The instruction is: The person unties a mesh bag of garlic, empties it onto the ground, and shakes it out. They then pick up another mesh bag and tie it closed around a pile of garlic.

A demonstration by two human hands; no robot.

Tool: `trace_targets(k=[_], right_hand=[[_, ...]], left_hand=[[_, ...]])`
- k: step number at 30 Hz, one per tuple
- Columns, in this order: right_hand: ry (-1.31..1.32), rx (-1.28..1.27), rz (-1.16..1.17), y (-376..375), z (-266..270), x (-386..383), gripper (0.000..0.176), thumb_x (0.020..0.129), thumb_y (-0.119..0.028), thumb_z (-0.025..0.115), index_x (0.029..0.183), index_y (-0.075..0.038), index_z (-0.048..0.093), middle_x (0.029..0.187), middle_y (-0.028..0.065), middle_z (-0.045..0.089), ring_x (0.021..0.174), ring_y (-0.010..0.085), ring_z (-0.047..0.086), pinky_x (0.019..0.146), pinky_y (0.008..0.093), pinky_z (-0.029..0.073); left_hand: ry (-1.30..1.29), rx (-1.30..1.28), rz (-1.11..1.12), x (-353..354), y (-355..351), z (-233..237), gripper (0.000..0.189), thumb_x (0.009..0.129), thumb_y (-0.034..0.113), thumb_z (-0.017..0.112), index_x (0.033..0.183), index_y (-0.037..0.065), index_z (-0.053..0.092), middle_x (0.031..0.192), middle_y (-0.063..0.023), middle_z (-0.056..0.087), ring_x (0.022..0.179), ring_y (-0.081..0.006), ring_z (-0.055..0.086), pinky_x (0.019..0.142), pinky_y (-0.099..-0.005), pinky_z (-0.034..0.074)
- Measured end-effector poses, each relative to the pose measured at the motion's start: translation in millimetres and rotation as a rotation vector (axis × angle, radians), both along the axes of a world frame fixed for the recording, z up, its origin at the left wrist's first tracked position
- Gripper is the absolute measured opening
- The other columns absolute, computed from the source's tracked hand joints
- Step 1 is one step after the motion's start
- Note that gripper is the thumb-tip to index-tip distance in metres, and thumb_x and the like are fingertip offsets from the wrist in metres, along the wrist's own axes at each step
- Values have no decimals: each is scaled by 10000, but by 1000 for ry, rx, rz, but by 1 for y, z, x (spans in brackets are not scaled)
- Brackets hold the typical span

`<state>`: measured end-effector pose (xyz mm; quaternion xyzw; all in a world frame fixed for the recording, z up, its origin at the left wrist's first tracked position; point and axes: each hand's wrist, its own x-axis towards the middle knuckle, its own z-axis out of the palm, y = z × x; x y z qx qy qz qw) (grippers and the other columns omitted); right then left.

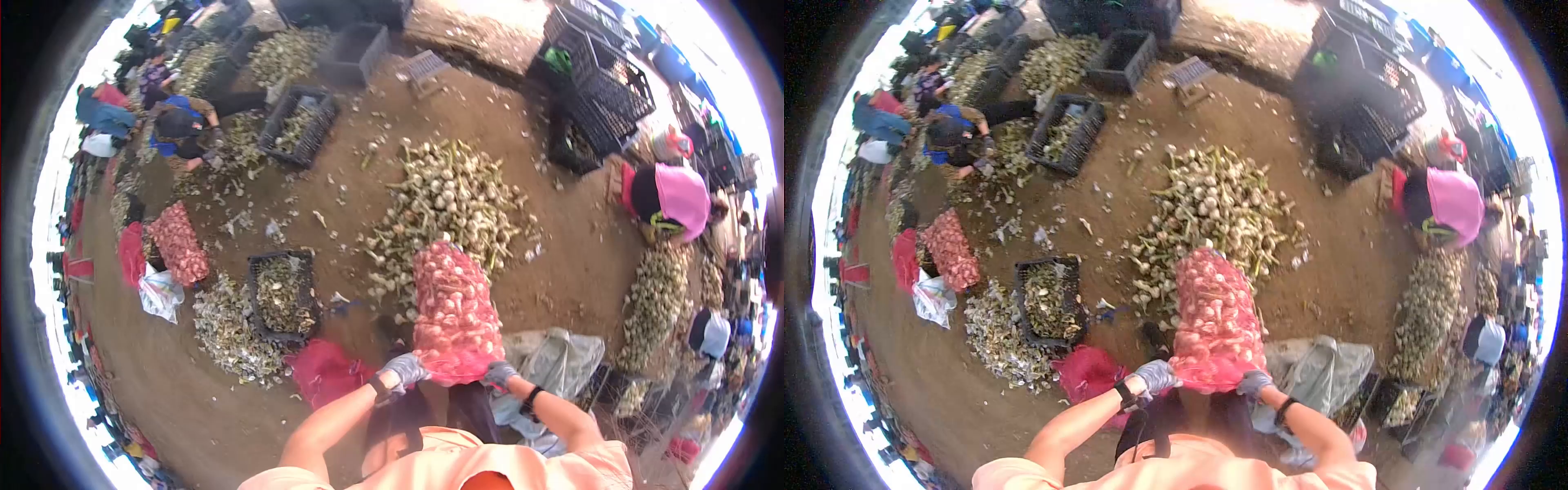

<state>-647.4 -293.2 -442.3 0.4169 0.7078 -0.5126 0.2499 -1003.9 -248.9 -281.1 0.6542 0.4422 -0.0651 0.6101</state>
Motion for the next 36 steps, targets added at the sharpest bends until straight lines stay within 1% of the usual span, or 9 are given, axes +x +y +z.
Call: trace_targets(k=[3,7,9,13,16,20,22,29,36], right_hand=[[-236,-98,-487,117,210,-36,266,615,-242,713,808,-67,657,698,52,620,615,138,545,560,329,460],[159,23,-1070,170,404,-40,100,575,-32,659,636,-34,580,573,-38,499,502,67,446,410,266,354],[240,330,-748,171,456,-17,97,569,-1,649,629,-6,573,572,-26,500,560,92,473,471,284,400],[211,425,-751,93,575,-32,169,523,-71,675,563,-24,517,538,-23,503,529,58,436,460,256,350],[298,679,-410,45,541,14,186,501,-117,701,558,-42,541,494,-8,485,494,66,437,459,256,347],[693,272,-852,17,479,-8,215,448,-127,687,602,-23,578,623,-20,538,592,66,452,484,250,329],[190,185,-781,21,473,-25,305,525,-145,674,793,-8,630,703,-15,566,610,67,481,538,249,404],[121,-33,-837,-19,283,-49,240,594,-117,723,777,-5,614,644,8,555,597,90,474,537,259,402],[41,-277,-1219,-26,219,-107,170,611,-69,690,751,-6,617,580,43,567,459,129,500,418,286,393]], left_hand=[[110,608,147,5,29,50,195,848,240,471,806,130,626,673,-76,595,660,-227,600,646,-348,479],[-141,546,604,16,90,214,227,806,299,556,827,82,620,714,-126,605,629,-267,587,600,-346,466],[-30,507,581,20,100,298,143,785,187,616,840,55,636,647,-70,594,589,-103,545,551,-284,434],[-199,628,555,16,20,405,87,763,123,629,739,48,591,587,-105,535,528,-176,548,532,-298,436],[-298,447,492,16,-38,411,85,764,111,634,785,39,594,606,-77,539,571,-205,557,551,-290,441],[-166,140,648,21,-79,349,123,788,146,625,817,27,606,673,-97,586,611,-168,560,582,-292,446],[30,280,613,27,-88,301,208,785,258,589,814,54,620,727,-135,614,695,-265,606,619,-332,467],[124,11,691,30,-159,37,311,734,349,637,828,53,623,775,-168,618,749,-314,594,672,-379,452],[196,-297,624,-8,-145,-5,462,693,322,695,984,-18,581,916,-161,618,854,-245,587,752,-323,444]])
